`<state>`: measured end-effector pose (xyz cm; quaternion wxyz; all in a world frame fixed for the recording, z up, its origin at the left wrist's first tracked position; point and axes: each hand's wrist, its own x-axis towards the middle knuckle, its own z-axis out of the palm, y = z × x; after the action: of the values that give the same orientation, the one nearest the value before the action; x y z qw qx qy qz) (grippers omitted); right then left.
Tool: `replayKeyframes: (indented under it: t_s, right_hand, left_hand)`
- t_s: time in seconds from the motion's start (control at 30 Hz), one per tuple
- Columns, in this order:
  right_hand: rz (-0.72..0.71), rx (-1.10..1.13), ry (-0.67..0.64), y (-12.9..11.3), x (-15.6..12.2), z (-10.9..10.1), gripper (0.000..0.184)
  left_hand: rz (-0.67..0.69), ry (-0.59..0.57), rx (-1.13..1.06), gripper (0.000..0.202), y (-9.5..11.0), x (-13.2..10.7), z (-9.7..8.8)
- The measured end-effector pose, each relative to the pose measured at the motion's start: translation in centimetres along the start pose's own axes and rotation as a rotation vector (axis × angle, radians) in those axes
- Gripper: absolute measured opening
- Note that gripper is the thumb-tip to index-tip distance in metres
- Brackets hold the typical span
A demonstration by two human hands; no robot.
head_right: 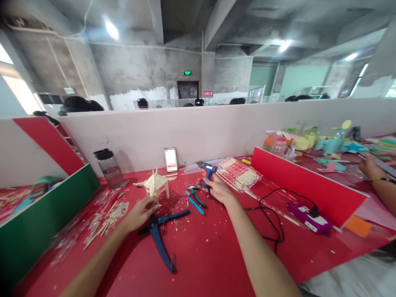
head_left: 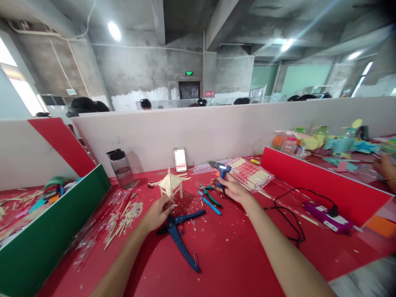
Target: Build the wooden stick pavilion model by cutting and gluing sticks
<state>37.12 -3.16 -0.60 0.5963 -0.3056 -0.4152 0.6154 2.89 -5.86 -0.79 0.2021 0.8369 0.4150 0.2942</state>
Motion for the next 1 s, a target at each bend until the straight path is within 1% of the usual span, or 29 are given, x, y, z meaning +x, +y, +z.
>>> replayKeyframes:
  t_s: [0.07, 0.17, 0.27, 0.37, 0.53, 0.67, 0.73, 0.83, 1.0]
  right_hand:
    - [-0.016, -0.127, 0.061, 0.3, 0.4, -0.4, 0.027]
    - [-0.026, -0.389, 0.172, 0.6, 0.9, -0.9, 0.019]
    - [-0.025, -0.556, 0.248, 1.0, 1.3, -1.3, 0.015]
    - [-0.067, -0.743, 0.318, 1.3, 1.5, -1.6, 0.019]
    - [-0.136, -1.079, 0.388, 1.3, 1.6, -2.0, 0.027]
    - [-0.164, -1.304, 0.466, 1.1, 1.8, -3.0, 0.031]
    - [-0.146, -1.387, 0.485, 1.2, 1.8, -3.7, 0.033]
    - [-0.092, -1.490, 0.475, 1.6, 1.9, -4.5, 0.034]
    - [0.003, -1.627, 0.480, 2.5, 2.0, -4.6, 0.037]
  left_hand:
    - [-0.011, 0.002, -0.003, 0.023, 0.2, 0.0, -0.1]
    - [-0.006, 0.000, -0.019, 0.022, 0.3, 0.0, -0.1]
    - [0.003, -0.001, -0.021, 0.024, 0.2, 0.0, 0.0]
    - [0.004, 0.004, -0.018, 0.023, 0.0, 0.0, 0.0]
    - [-0.004, -0.005, -0.029, 0.024, 0.1, 0.0, 0.1]
    - [-0.001, -0.005, -0.005, 0.024, 0.5, 0.0, 0.0]
    - [0.002, 0.000, 0.007, 0.023, 0.7, 0.0, -0.1]
    - [0.003, -0.003, 0.017, 0.022, 0.8, 0.0, -0.2]
    - [-0.003, -0.009, 0.012, 0.023, 0.5, 0.0, -0.1]
